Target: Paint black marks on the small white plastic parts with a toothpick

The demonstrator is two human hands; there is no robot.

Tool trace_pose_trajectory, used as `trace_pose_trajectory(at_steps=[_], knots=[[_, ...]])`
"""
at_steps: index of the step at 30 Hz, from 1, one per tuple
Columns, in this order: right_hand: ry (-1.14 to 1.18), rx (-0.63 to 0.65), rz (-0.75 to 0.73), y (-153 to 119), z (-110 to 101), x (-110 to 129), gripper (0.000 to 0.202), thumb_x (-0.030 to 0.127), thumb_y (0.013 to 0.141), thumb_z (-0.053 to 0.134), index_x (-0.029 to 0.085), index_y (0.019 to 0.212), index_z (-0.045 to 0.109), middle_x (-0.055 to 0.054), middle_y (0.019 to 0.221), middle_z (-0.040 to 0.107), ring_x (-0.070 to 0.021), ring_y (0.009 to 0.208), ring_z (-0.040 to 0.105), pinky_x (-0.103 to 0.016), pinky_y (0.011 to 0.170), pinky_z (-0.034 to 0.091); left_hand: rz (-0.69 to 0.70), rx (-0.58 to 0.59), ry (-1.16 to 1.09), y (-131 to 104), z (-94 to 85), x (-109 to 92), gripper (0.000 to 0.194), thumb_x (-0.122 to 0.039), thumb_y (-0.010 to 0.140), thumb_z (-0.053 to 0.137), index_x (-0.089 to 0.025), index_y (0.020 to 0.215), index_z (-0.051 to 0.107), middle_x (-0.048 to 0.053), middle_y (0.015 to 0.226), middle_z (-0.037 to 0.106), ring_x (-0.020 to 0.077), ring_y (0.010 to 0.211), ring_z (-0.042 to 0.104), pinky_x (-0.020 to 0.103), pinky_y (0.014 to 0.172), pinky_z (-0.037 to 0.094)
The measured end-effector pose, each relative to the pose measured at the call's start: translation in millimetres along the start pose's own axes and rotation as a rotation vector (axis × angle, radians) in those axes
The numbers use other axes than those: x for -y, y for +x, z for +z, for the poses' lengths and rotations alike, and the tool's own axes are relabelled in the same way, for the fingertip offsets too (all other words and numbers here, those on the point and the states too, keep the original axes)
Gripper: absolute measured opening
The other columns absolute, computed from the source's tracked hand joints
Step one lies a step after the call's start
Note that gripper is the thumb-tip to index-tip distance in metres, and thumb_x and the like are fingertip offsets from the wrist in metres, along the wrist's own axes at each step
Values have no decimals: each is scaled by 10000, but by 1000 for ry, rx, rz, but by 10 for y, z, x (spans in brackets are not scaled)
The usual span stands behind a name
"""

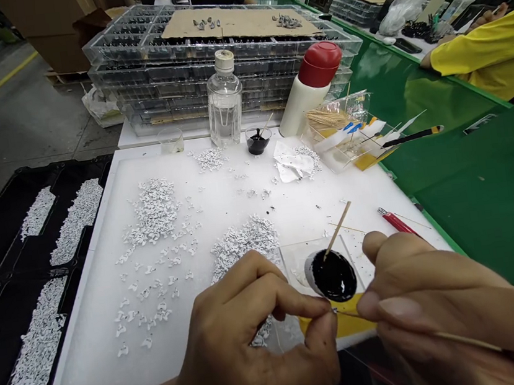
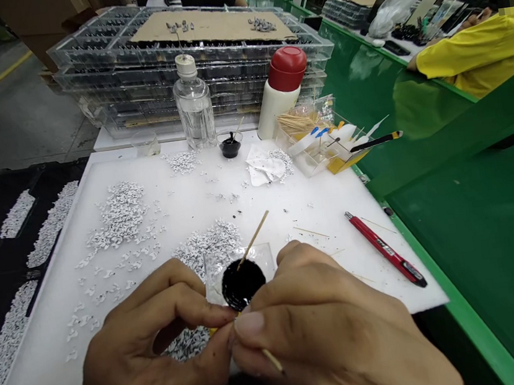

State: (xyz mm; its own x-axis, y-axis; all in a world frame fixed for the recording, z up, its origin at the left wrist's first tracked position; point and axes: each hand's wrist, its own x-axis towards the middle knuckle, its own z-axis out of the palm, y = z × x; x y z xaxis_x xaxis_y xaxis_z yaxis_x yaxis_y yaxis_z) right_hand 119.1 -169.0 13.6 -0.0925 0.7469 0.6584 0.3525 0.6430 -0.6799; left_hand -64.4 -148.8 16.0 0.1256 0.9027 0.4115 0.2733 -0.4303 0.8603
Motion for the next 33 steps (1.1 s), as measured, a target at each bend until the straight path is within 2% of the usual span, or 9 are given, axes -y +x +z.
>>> trace_pose_trajectory(at_steps=[3, 8, 11, 14, 17, 21, 27, 30, 33], knots=[[22, 47, -17, 101, -33, -37, 234, 167, 884, 813, 259, 1096, 776, 0, 904, 779, -162, 676, 708, -389, 689, 665, 1, 2, -2, -1, -8, -4, 132, -229, 768, 889, -211, 818, 767, 26, 734, 676, 175, 671, 660, 250, 515, 567], [61, 212, -132, 271, -180, -142, 386, 14, 828, 765, 215, 1158, 774, 16, 941, 799, -137, 685, 711, -317, 624, 659, 10, 9, -30, -71, -25, 9, 130, -63, 784, 762, -191, 781, 739, -7, 688, 644, 121, 581, 626, 217, 491, 537], [52, 210, -110, 267, -207, -136, 353, -6, 820, 762, 205, 1102, 789, 7, 928, 801, -143, 691, 717, -324, 653, 668, 23, 2, -36, -83, -17, 20, 154, -19, 779, 708, -171, 772, 729, -17, 682, 633, 98, 558, 617, 198, 482, 524], [15, 123, -43, 186, -159, -96, 261, 141, 828, 854, 259, 1054, 797, -15, 888, 790, -201, 708, 738, -396, 656, 670, 26, 3, -29, -76, -2, 28, 140, -23, 783, 712, -161, 766, 728, -15, 684, 634, 97, 563, 625, 194, 483, 530], [-18, 23, -5, 84, -82, -68, 285, 276, 795, 910, 307, 1050, 786, -38, 914, 780, -273, 799, 761, -483, 701, 674, 33, 1, -27, -80, 5, 26, 142, -19, 785, 706, -155, 747, 723, -17, 671, 626, 93, 555, 620, 192, 485, 531], [-25, -3, -9, 22, -24, -77, 318, 349, 775, 926, 311, 1052, 775, -51, 952, 777, -303, 870, 761, -521, 744, 669, 2, 4, -33, -100, -4, 5, 149, -16, 776, 712, -158, 733, 715, -10, 672, 638, 99, 559, 627, 199, 489, 540], [-82, 38, -74, 82, -94, -170, 279, 199, 842, 845, 281, 1094, 759, -28, 944, 782, -244, 787, 738, -468, 723, 652, 22, -3, -12, -97, 6, -1, 152, -20, 779, 691, -161, 723, 698, -13, 661, 621, 95, 545, 615, 193, 471, 528], [-144, 90, -126, 82, -128, -200, 308, 61, 874, 751, 206, 1145, 739, -39, 971, 775, -219, 844, 724, -429, 768, 641, 20, 6, 2, -87, 34, 24, 158, -20, 785, 685, -167, 729, 697, -16, 664, 622, 95, 549, 614, 193, 472, 531], [-188, 79, -115, 53, -120, -201, 263, 65, 904, 730, 201, 1129, 737, -47, 961, 769, -235, 910, 716, -444, 790, 632, 35, -9, -1, -80, 36, 38, 154, -20, 783, 683, -162, 727, 700, -16, 660, 614, 90, 544, 607, 188, 468, 522]])
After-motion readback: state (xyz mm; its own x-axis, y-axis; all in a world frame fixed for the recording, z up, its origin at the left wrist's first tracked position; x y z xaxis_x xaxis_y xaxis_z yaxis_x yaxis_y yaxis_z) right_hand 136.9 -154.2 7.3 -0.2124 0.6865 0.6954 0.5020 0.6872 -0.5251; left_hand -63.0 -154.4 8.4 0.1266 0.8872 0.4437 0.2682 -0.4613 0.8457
